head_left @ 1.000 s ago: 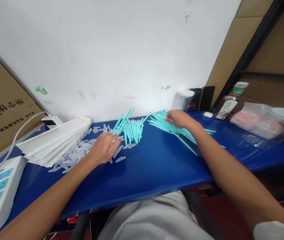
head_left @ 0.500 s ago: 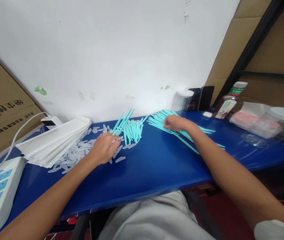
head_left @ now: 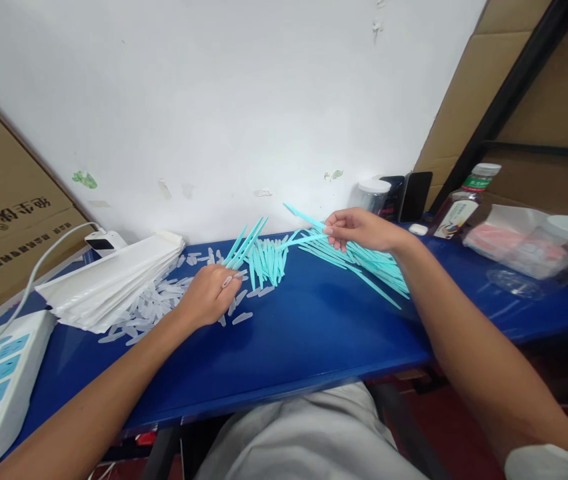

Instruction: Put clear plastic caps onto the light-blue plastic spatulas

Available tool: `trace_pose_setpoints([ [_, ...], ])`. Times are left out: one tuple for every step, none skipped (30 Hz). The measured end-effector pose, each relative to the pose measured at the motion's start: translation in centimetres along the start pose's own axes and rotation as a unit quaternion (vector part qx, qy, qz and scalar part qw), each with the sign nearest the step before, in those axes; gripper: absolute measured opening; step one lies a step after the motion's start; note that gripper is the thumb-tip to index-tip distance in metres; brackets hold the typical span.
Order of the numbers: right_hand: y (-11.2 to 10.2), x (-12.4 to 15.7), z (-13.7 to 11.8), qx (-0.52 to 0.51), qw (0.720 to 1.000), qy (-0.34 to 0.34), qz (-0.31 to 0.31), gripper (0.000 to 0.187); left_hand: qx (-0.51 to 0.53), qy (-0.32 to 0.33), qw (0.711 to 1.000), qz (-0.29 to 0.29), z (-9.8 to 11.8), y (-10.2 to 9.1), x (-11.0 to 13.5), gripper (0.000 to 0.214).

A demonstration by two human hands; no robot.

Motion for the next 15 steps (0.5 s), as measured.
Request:
trace_pose_setpoints([
  [0.2, 0.3, -0.5, -0.025, 1.0, -0.013, -0.001, 0.044, 0.012, -0.005, 1.0, 0.0, -0.1, 0.0, 0.0, 0.039],
  [0.5, 0.5, -1.0, -0.046, 0.999, -0.025, -0.002, 0.045, 0.027, -0.011, 1.0, -0.001, -0.1, 0.1, 0.0, 0.038],
  [0.7, 0.6, -1.4, -0.065, 0.997, -0.035, -0.005, 0.044, 0.04, -0.018, 0.999, -0.002, -0.2, 0.1, 0.0, 0.038],
  [1.1, 0.7, -1.7, -0.082, 0.996, -0.044, -0.01, 0.043, 0.051, -0.026, 0.998, -0.002, -0.2, 0.2, 0.0, 0.038],
  [1.5, 0.8, -2.0, -0.096, 0.994, -0.05, -0.017, 0.042, 0.056, -0.031, 0.998, -0.002, -0.2, 0.2, 0.0, 0.038],
  [2.0, 0.8, -2.2, -0.11, 0.992, -0.054, -0.027, 0.041, 0.053, -0.034, 0.998, -0.001, -0.2, 0.2, 0.0, 0.038],
  [2.5, 0.8, -2.4, -0.123, 0.99, -0.054, -0.039, 0.04, 0.042, -0.033, 0.999, 0.0, -0.2, 0.2, 0.0, 0.038],
  [3.1, 0.7, -2.5, -0.135, 0.988, -0.051, -0.054, 0.039, 0.023, -0.03, 0.999, 0.003, -0.1, 0.2, 0.0, 0.038],
  [3.8, 0.7, -2.6, -0.146, 0.986, -0.047, -0.071, 0.039, -0.003, -0.028, 1.0, 0.007, -0.1, 0.1, 0.0, 0.037],
  [4.4, 0.7, -2.7, -0.155, 0.983, -0.043, -0.088, 0.038, -0.032, -0.028, 0.999, 0.009, -0.2, 0.1, -0.1, 0.037],
  [5.0, 0.7, -2.8, -0.162, 0.981, -0.041, -0.101, 0.038, -0.06, -0.03, 0.998, 0.007, -0.2, 0.1, -0.1, 0.036],
  [5.6, 0.8, -3.0, -0.167, 0.979, -0.04, -0.111, 0.038, -0.085, -0.033, 0.996, 0.002, -0.3, 0.1, -0.1, 0.035],
  [6.0, 0.8, -3.1, -0.17, 0.978, -0.042, -0.116, 0.038, -0.108, -0.037, 0.993, -0.006, -0.5, 0.1, -0.1, 0.034],
  [6.4, 0.9, -3.3, -0.172, 0.977, -0.044, -0.116, 0.038, -0.127, -0.039, 0.991, -0.017, -0.6, 0.2, -0.1, 0.034],
  [6.6, 1.0, -3.5, -0.174, 0.977, -0.047, -0.114, 0.038, -0.145, -0.041, 0.988, -0.027, -0.8, 0.3, -0.1, 0.034],
])
Point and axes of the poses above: each hand's wrist, its own x-axis away from the middle knuckle, its own y-axis out of the palm, z = x × y, the point moved 3 cm from there along -x, towards the middle knuckle, and after that the axes turned 7 degrees about y, right-handed, at the moved point
